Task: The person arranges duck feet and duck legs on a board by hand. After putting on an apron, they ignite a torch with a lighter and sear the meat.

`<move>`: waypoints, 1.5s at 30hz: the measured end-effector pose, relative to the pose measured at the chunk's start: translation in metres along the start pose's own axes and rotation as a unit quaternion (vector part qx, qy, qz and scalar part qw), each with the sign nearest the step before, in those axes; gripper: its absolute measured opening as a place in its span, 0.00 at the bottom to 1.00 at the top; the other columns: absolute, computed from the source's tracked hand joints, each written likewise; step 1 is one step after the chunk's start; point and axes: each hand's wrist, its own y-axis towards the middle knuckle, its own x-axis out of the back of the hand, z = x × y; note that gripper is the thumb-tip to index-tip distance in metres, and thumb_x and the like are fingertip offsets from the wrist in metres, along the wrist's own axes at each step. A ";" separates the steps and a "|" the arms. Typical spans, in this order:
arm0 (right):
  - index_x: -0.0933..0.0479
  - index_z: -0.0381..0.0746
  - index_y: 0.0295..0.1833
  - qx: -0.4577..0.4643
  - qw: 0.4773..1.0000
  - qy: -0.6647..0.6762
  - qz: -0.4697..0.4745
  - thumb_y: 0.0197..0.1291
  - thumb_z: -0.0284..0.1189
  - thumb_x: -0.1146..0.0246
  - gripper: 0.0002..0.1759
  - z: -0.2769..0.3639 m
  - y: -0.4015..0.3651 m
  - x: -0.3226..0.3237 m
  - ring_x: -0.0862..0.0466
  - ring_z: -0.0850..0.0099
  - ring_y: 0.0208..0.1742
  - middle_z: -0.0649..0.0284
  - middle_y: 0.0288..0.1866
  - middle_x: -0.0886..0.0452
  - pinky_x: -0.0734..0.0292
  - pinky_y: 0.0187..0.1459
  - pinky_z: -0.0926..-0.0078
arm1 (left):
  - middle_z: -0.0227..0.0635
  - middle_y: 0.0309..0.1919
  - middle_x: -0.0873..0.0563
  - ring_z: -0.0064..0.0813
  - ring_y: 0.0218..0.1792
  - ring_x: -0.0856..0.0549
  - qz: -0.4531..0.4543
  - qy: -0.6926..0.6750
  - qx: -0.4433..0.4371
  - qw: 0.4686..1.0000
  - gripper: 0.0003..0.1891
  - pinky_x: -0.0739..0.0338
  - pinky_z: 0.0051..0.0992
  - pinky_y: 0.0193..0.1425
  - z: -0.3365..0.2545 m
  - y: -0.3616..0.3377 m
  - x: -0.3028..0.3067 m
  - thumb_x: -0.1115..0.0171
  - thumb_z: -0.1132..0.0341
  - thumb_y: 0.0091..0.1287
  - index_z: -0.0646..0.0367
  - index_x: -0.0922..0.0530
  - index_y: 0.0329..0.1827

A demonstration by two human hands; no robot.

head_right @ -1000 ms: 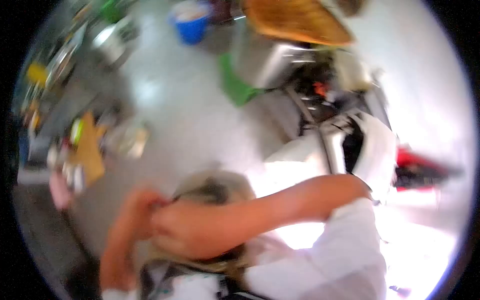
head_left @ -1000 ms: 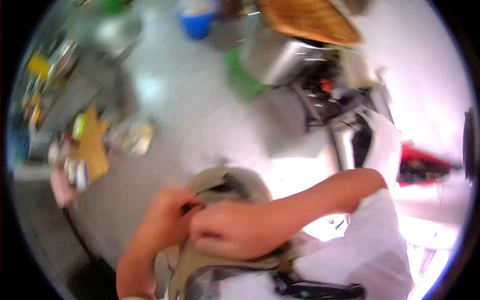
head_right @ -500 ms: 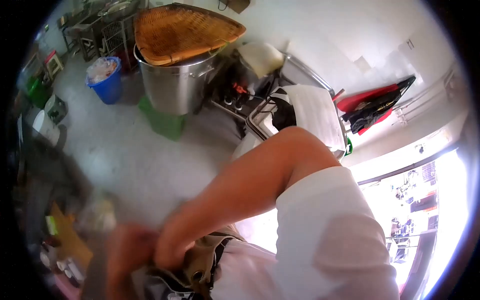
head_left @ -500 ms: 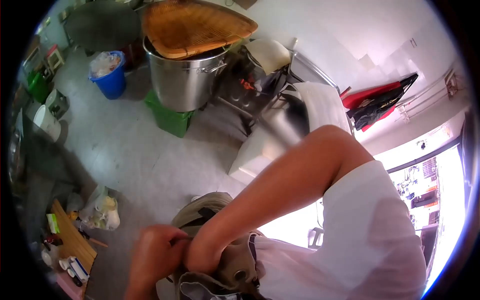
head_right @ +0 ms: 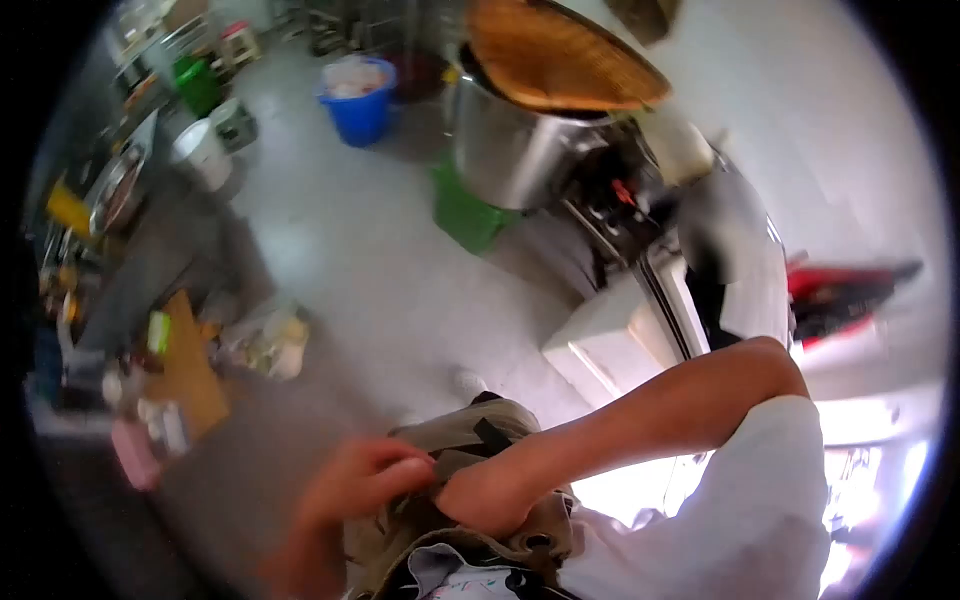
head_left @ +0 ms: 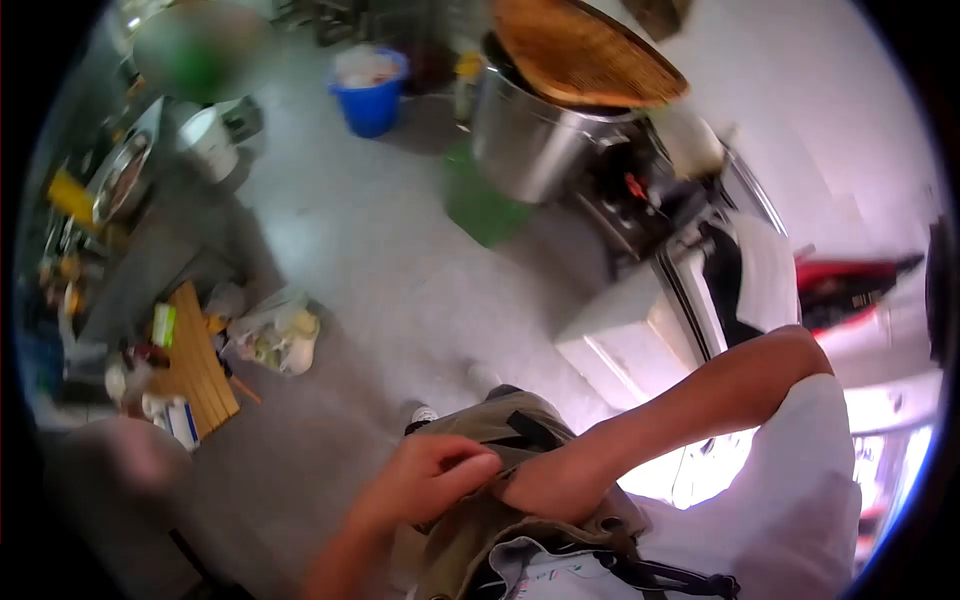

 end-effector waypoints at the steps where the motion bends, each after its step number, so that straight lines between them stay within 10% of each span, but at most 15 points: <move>1: 0.26 0.26 0.40 -0.019 1.000 0.008 0.009 0.60 0.29 0.47 0.14 0.011 -0.005 0.004 0.17 0.49 0.37 0.42 0.33 0.19 0.24 0.41 0.55 | 0.34 0.34 0.12 0.22 0.35 0.16 -0.029 -0.032 -0.014 0.999 0.13 0.21 0.25 0.43 0.016 0.002 0.004 0.39 0.62 0.67 0.64 0.16 0.42; 4: 0.29 0.26 0.47 -0.017 0.995 -0.003 -0.099 0.63 0.27 0.50 0.14 0.045 -0.033 -0.001 0.17 0.50 0.38 0.43 0.33 0.19 0.24 0.42 0.56 | 0.36 0.40 0.13 0.21 0.42 0.17 -0.058 -0.073 -0.080 0.992 0.13 0.24 0.25 0.50 0.074 0.023 -0.003 0.43 0.65 0.70 0.66 0.18 0.47; 7: 0.29 0.29 0.48 0.006 0.941 0.117 -0.316 0.65 0.27 0.50 0.13 0.062 -0.088 -0.045 0.16 0.54 0.38 0.47 0.32 0.18 0.23 0.40 0.60 | 0.40 0.52 0.16 0.26 0.54 0.20 0.041 0.182 -0.144 0.972 0.18 0.28 0.27 0.59 0.053 0.043 -0.055 0.46 0.63 0.72 0.65 0.23 0.58; 8: 0.29 0.30 0.49 0.012 0.900 0.161 -0.404 0.65 0.27 0.49 0.12 0.064 -0.104 -0.073 0.16 0.55 0.37 0.49 0.32 0.18 0.23 0.40 0.61 | 0.42 0.58 0.21 0.30 0.60 0.25 0.215 0.106 -0.128 0.962 0.23 0.32 0.29 0.64 0.042 0.037 -0.081 0.46 0.60 0.71 0.65 0.31 0.65; 10: 0.29 0.32 0.49 0.032 0.787 0.221 -0.575 0.66 0.28 0.46 0.11 0.060 -0.126 -0.138 0.16 0.58 0.36 0.51 0.31 0.19 0.23 0.39 0.64 | 0.44 0.65 0.28 0.34 0.68 0.31 0.459 0.162 -0.180 0.855 0.32 0.39 0.31 0.71 0.051 0.019 -0.114 0.43 0.56 0.70 0.64 0.40 0.72; 12: 0.28 0.33 0.49 0.068 0.632 0.310 -0.708 0.65 0.28 0.41 0.11 0.033 -0.140 -0.219 0.19 0.64 0.35 0.55 0.36 0.19 0.24 0.39 0.69 | 0.45 0.64 0.27 0.36 0.68 0.31 0.511 0.094 -0.096 0.849 0.30 0.37 0.32 0.70 0.027 0.038 -0.154 0.44 0.55 0.70 0.66 0.36 0.69; 16: 0.27 0.34 0.50 -0.064 0.366 0.027 -0.928 0.62 0.24 0.38 0.12 -0.052 -0.162 -0.367 0.18 0.70 0.41 0.57 0.47 0.20 0.23 0.39 0.72 | 0.46 0.62 0.25 0.37 0.68 0.31 0.539 0.040 0.098 0.836 0.28 0.33 0.32 0.68 -0.023 0.086 -0.272 0.45 0.54 0.69 0.67 0.30 0.63; 22: 0.25 0.34 0.51 0.092 0.092 0.351 -0.927 0.60 0.26 0.35 0.14 -0.095 -0.184 -0.580 0.20 0.68 0.32 0.57 0.36 0.22 0.25 0.33 0.75 | 0.45 0.61 0.26 0.28 0.62 0.25 0.497 0.304 -0.158 0.797 0.32 0.29 0.29 0.64 0.030 0.113 -0.592 0.40 0.73 0.65 0.66 0.41 0.72; 28: 0.21 0.34 0.49 -0.197 0.001 0.306 -0.932 0.62 0.36 0.35 0.17 -0.182 -0.235 -0.729 0.18 0.63 0.32 0.53 0.36 0.20 0.22 0.36 0.68 | 0.32 0.32 0.18 0.20 0.37 0.18 0.429 0.443 -0.107 0.780 0.18 0.23 0.23 0.43 0.076 0.157 -0.736 0.42 0.76 0.61 0.66 0.26 0.55; 31: 0.21 0.34 0.48 -0.248 -0.029 0.286 -0.925 0.62 0.39 0.36 0.19 -0.257 -0.270 -0.807 0.16 0.61 0.34 0.50 0.39 0.19 0.22 0.39 0.65 | 0.31 0.26 0.18 0.20 0.32 0.19 0.359 0.535 -0.100 0.758 0.09 0.24 0.24 0.37 0.103 0.196 -0.794 0.41 0.73 0.59 0.65 0.23 0.42; 39: 0.21 0.33 0.47 -0.333 0.251 0.407 -0.813 0.60 0.38 0.38 0.19 -0.404 -0.423 -1.032 0.18 0.49 0.43 0.47 0.38 0.17 0.23 0.46 0.56 | 0.41 0.27 0.17 0.30 0.29 0.19 0.343 0.602 -0.112 0.712 0.12 0.25 0.32 0.37 0.224 0.331 -1.005 0.41 0.61 0.60 0.63 0.21 0.34; 42: 0.22 0.34 0.47 -0.403 0.389 0.483 -0.673 0.61 0.42 0.41 0.20 -0.439 -0.478 -1.133 0.19 0.48 0.47 0.46 0.43 0.18 0.24 0.49 0.54 | 0.44 0.23 0.18 0.35 0.29 0.18 0.306 0.620 0.046 0.721 0.15 0.26 0.36 0.36 0.249 0.394 -1.044 0.43 0.57 0.63 0.63 0.20 0.31; 45: 0.22 0.34 0.48 -0.403 0.335 0.517 -0.677 0.62 0.44 0.41 0.23 -0.460 -0.505 -1.243 0.20 0.49 0.50 0.45 0.48 0.19 0.26 0.52 0.55 | 0.45 0.21 0.18 0.36 0.28 0.16 0.329 0.679 -0.070 0.652 0.17 0.25 0.37 0.34 0.219 0.462 -1.071 0.45 0.56 0.64 0.63 0.20 0.30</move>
